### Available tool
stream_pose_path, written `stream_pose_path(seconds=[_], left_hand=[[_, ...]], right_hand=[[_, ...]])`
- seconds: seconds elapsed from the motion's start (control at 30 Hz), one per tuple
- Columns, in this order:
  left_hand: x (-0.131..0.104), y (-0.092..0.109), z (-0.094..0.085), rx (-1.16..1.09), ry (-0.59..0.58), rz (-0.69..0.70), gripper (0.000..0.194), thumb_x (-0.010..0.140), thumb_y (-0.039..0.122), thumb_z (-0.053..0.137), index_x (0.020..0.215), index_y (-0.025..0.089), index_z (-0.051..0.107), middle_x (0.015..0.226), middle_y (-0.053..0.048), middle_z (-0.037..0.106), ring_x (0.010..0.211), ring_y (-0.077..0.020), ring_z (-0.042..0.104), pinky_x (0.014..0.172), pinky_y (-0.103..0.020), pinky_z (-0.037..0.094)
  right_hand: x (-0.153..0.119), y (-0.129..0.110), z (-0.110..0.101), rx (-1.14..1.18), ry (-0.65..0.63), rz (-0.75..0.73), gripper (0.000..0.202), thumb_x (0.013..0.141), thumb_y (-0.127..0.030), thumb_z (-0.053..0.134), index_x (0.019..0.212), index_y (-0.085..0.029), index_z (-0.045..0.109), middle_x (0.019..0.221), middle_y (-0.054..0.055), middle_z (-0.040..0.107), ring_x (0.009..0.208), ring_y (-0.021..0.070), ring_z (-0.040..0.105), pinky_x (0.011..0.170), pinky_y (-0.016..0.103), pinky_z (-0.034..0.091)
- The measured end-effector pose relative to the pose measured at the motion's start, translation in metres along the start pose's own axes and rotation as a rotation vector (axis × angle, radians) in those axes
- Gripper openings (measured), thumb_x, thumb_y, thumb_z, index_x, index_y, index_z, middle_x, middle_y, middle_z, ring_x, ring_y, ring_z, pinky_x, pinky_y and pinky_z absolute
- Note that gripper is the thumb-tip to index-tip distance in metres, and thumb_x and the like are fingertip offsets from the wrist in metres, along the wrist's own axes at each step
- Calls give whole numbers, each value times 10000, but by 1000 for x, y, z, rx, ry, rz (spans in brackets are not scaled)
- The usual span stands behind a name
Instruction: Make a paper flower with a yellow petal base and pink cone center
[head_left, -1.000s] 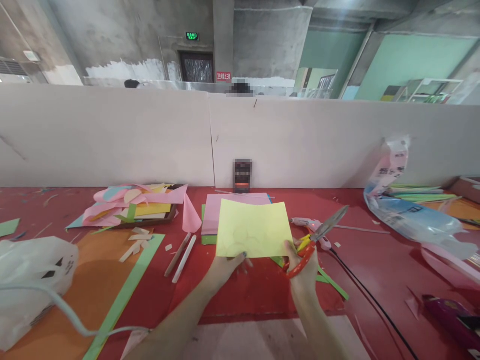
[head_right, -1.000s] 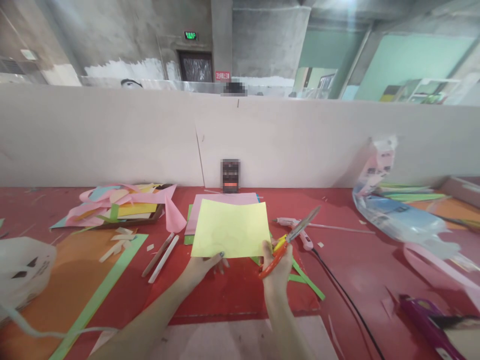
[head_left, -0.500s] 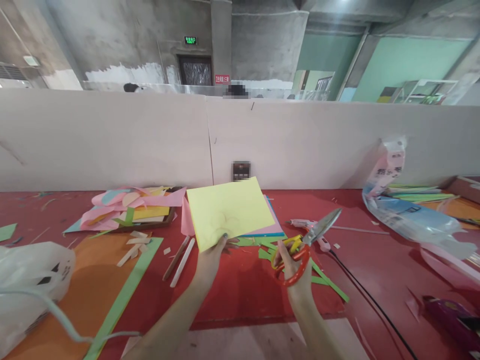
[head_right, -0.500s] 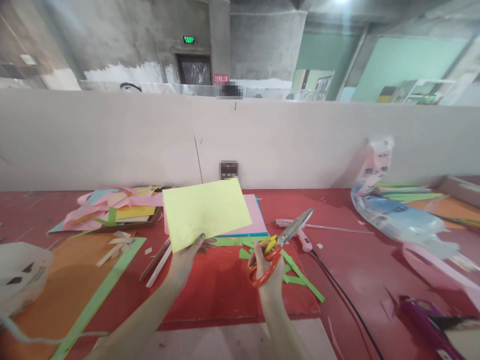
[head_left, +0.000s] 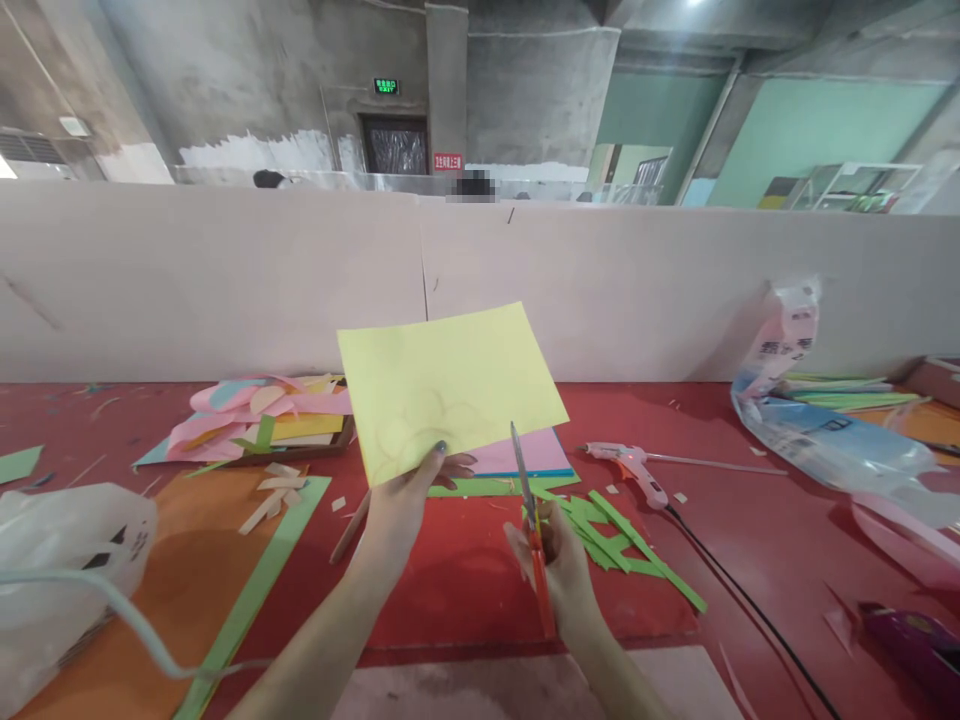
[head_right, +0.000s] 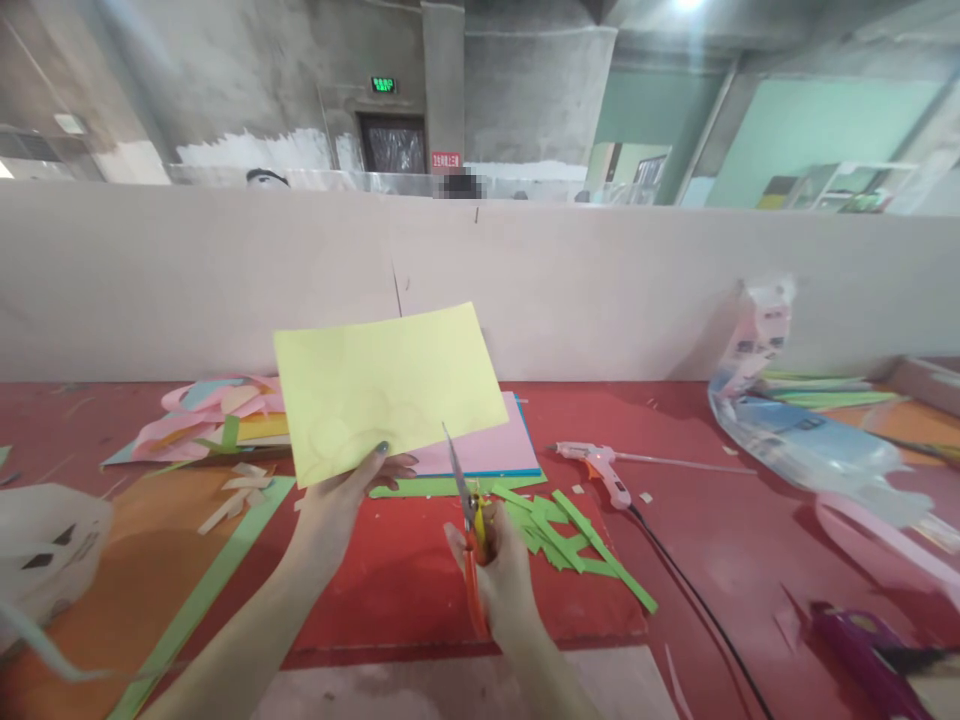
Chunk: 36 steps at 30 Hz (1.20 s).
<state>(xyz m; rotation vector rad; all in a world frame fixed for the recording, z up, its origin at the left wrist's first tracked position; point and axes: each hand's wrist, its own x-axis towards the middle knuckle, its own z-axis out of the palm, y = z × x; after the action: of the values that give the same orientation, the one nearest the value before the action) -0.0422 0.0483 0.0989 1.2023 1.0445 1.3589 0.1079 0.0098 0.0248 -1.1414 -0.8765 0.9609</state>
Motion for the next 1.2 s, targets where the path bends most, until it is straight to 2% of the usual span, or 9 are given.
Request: stream_pose_path(seconds=[0.07, 0.23, 0.47, 0.63, 0.73, 0.87, 1.0, 1.1, 1.2], left_hand=[[-4, 2, 4, 20, 2, 3, 258, 747, 353, 551, 761, 119, 659, 822, -93, 706, 717, -206, 647, 608, -283, 492], [-7, 7, 6, 53, -29, -12, 266, 745, 363, 552, 812, 125, 651, 805, -89, 708, 685, -195, 644, 602, -280, 494], [2, 29, -21, 65, -32, -17, 241, 740, 331, 563, 735, 112, 662, 756, -97, 704, 671, -187, 640, 589, -270, 482], [9, 30, -29, 43, -10, -31, 243, 735, 322, 563, 738, 100, 662, 788, -112, 703, 685, -190, 642, 592, -270, 466], [18, 24, -18, -14, -70, -84, 238, 719, 313, 576, 783, 94, 643, 820, -122, 703, 687, -188, 645, 597, -269, 457], [31, 14, 12, -84, -111, -125, 207, 735, 279, 544, 807, 98, 616, 795, -111, 707, 661, -171, 646, 580, -251, 445], [33, 4, 38, -68, -224, -131, 190, 757, 261, 495, 732, 107, 603, 767, -110, 708, 625, -167, 642, 549, -250, 439], [29, -1, 43, 2, -315, -113, 211, 779, 265, 461, 752, 113, 605, 787, -107, 708, 637, -160, 642, 563, -251, 444], [24, -4, 35, 92, -356, -113, 215, 780, 281, 465, 771, 120, 608, 808, -104, 708, 651, -161, 641, 581, -258, 451]], right_hand=[[-1, 1, 0, 2, -37, 5, 299, 505, -255, 755, 563, -191, 468, 540, -65, 435, 456, 67, 430, 425, 185, 427], [-2, 2, 0, -36, -104, 54, 233, 591, -305, 701, 610, -191, 499, 502, -74, 365, 380, 47, 320, 324, 164, 307], [-3, 0, -1, -82, -128, 74, 250, 619, -304, 691, 622, -197, 465, 463, -84, 379, 365, 49, 332, 321, 156, 276], [-2, 4, -2, -82, -143, 97, 263, 635, -300, 682, 636, -199, 439, 451, -91, 396, 330, 34, 313, 296, 145, 248], [0, 5, -2, -97, -128, 118, 260, 659, -350, 656, 644, -199, 446, 439, -90, 405, 300, 31, 311, 279, 149, 253], [1, 5, -3, -116, -116, 87, 251, 654, -354, 660, 674, -198, 465, 444, -90, 411, 302, 33, 325, 283, 148, 270], [1, 5, -6, -106, -151, 42, 276, 687, -354, 643, 646, -200, 417, 435, -90, 397, 315, 35, 320, 294, 144, 261], [1, 6, -7, -147, -151, 68, 312, 706, -406, 622, 650, -206, 388, 407, -92, 389, 292, 42, 305, 276, 150, 239], [1, 6, -6, -119, -156, 88, 335, 703, -460, 611, 686, -209, 390, 431, -94, 376, 304, 41, 290, 279, 155, 229]])
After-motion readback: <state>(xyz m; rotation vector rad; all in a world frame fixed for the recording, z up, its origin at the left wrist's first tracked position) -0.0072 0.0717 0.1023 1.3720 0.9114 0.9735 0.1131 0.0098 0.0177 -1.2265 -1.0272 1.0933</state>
